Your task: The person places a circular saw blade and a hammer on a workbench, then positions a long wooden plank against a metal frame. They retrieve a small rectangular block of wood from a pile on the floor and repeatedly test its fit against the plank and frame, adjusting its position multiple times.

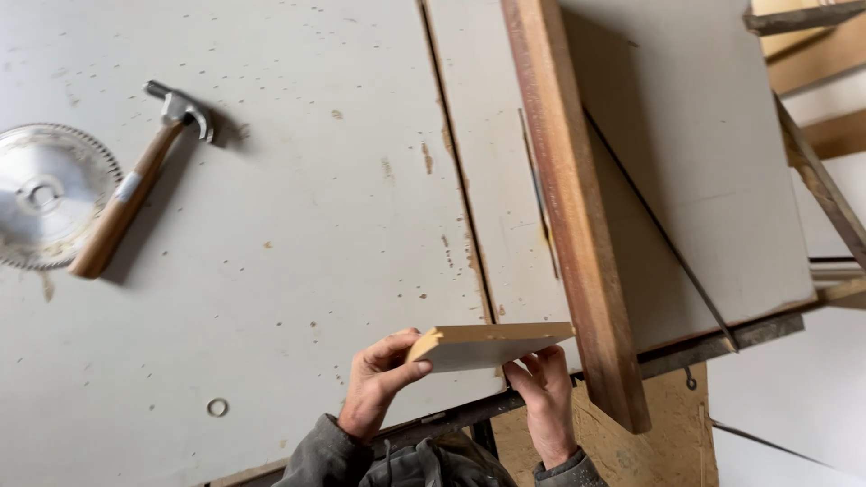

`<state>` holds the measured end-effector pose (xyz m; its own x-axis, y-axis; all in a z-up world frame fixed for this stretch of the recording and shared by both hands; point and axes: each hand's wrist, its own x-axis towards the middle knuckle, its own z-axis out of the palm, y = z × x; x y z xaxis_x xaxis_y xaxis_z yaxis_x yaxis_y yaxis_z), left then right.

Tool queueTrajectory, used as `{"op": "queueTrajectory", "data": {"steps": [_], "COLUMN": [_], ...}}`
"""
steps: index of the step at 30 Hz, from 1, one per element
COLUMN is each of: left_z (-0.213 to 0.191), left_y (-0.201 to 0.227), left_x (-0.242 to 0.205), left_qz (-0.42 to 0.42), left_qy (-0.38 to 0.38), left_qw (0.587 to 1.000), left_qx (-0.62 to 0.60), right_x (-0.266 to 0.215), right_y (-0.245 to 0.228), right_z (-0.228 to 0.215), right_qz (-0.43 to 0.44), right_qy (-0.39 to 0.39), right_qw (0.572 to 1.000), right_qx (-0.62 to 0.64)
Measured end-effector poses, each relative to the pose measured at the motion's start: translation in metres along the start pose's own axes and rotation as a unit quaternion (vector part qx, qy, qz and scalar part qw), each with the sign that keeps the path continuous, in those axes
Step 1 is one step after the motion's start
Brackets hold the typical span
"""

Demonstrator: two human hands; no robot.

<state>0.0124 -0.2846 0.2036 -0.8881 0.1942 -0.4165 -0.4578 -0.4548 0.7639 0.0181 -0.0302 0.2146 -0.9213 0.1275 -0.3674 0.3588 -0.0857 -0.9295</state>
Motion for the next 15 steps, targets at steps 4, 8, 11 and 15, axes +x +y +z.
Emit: {"op": "queueTrajectory", "data": {"steps": [4, 8, 11, 15], "left_z": [0.005, 0.000, -0.005, -0.012], "left_y": [-0.006, -0.026, -0.046, -0.074], "left_x": [0.010, 0.015, 0.019, 0.026], "left_qz": [-0.057, -0.063, -0.058, -0.101], "left_qy": [0.054, 0.052, 0.026, 0.046], "left_qw": [0.996, 0.992, 0.987, 0.975], "left_qx": [-0.042, -0.092, -0.150, -0.190], "right_x": [-0.006, -0.010, -0.012, -0.025], "right_y": [0.005, 0.001, -0.006, 0.029], "right_z": [-0.023, -0.034, -0.038, -0.063], "right_qz": [0.006, -0.004, -0.023, -0.002], "right_qy": [0.023, 0.030, 0.032, 0.028], "right_qw": [1.000, 0.999, 0.999, 0.994], "right_qx": [-0.002, -0.020, -0.032, -0.102]}}
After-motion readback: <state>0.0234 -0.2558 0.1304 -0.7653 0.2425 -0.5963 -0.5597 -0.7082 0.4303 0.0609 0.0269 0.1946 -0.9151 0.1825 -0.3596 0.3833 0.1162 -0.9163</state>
